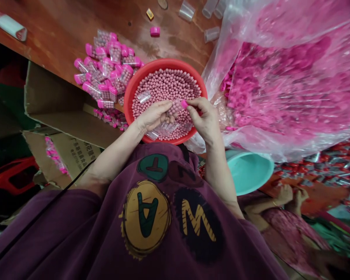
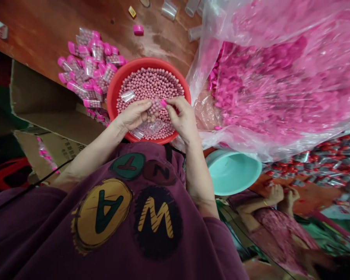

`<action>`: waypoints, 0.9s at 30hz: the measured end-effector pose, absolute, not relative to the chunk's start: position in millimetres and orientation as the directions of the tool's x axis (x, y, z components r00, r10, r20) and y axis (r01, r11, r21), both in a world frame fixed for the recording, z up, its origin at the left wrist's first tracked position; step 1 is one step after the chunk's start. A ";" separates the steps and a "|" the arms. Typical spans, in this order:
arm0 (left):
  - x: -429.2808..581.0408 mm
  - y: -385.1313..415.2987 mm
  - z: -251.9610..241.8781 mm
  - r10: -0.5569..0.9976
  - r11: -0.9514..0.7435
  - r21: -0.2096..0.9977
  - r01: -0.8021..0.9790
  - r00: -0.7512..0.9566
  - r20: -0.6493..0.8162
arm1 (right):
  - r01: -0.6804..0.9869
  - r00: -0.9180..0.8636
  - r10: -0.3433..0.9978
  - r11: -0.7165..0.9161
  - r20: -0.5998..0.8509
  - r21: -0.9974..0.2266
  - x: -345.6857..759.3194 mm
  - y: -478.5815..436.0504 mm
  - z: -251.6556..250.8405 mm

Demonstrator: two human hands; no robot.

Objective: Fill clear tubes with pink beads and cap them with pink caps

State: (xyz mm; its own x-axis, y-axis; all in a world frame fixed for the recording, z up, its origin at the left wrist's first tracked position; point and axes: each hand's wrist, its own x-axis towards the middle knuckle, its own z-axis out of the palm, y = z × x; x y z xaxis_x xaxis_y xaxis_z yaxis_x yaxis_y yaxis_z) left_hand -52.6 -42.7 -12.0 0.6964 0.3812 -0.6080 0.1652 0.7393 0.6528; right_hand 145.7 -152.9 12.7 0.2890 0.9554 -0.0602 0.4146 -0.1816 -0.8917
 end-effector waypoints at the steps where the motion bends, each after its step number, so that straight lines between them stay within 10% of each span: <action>1: -53.7 -42.2 -12.3 0.385 0.734 0.656 0.174 0.689 -0.614 | 0.465 0.261 0.964 -0.168 -0.047 -0.869 146.2 -154.3 11.3; 9: -61.7 -38.2 -20.2 0.348 0.739 0.638 0.219 0.686 -0.639 | 0.706 0.209 0.978 -0.162 -0.015 -0.689 144.6 -160.0 -12.6; 19: -49.2 -46.7 -11.5 0.393 0.770 0.621 0.144 0.660 -0.640 | 0.324 0.454 0.888 -0.238 -0.071 -0.915 117.8 -149.4 -5.4; 27: -35.8 -64.5 1.3 0.454 0.794 0.604 0.061 0.602 -0.657 | 0.400 0.478 0.878 -0.252 -0.034 -0.881 106.9 -157.0 6.1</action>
